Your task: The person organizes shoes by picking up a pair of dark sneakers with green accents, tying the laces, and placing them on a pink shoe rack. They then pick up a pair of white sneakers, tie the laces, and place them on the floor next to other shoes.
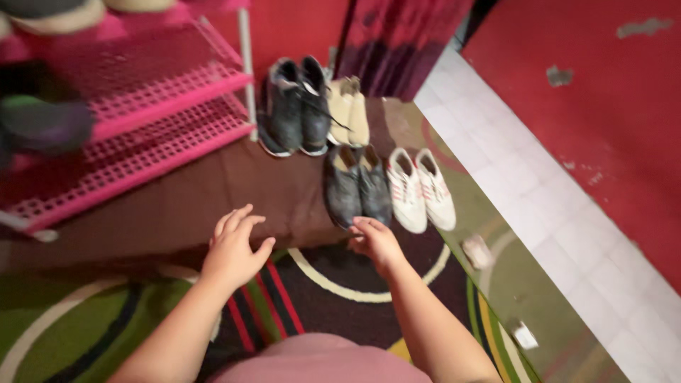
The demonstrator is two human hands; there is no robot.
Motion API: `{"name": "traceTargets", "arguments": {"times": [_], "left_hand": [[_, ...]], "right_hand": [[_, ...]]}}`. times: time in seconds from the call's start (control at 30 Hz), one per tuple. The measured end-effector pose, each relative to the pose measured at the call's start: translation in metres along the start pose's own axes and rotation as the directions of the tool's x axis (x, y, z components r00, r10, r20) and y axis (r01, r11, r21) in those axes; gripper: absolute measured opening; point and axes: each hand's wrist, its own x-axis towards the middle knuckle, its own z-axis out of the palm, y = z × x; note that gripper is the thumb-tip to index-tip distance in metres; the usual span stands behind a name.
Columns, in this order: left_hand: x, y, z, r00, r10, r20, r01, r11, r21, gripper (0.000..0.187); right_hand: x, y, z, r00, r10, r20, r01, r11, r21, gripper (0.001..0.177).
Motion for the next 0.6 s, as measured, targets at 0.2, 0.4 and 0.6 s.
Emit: {"name": "traceTargets", "arguments": {"times": [0.2, 0.4, 0.6], "left_hand": [[-0.003, 0.053, 0.052, 0.993, 0.091, 0.07, -0.088, 0.995, -0.043, 0.049], [0.03, 0.083, 0.079, 0.973, 0.122, 0.198, -0.113, 0.992, -0.052, 0.049], [0.099, 0.096, 0.131, 0.95, 0.155, 0.272, -0.145, 0.988, -0.057, 0.049]], "right_hand": [[-0.036, -0.006, -0.092, 0.99, 0.017, -0.143, -0.008, 0.998, 0.061, 0.032], [-0.036, -0.008, -0.129, 0.974, 0.03, -0.226, 0.011, 0.984, 0.179, 0.032], [-0.002, -0.014, -0.153, 0.949, 0.074, -0.307, -0.029, 0.989, 0.148, 0.032]]}}
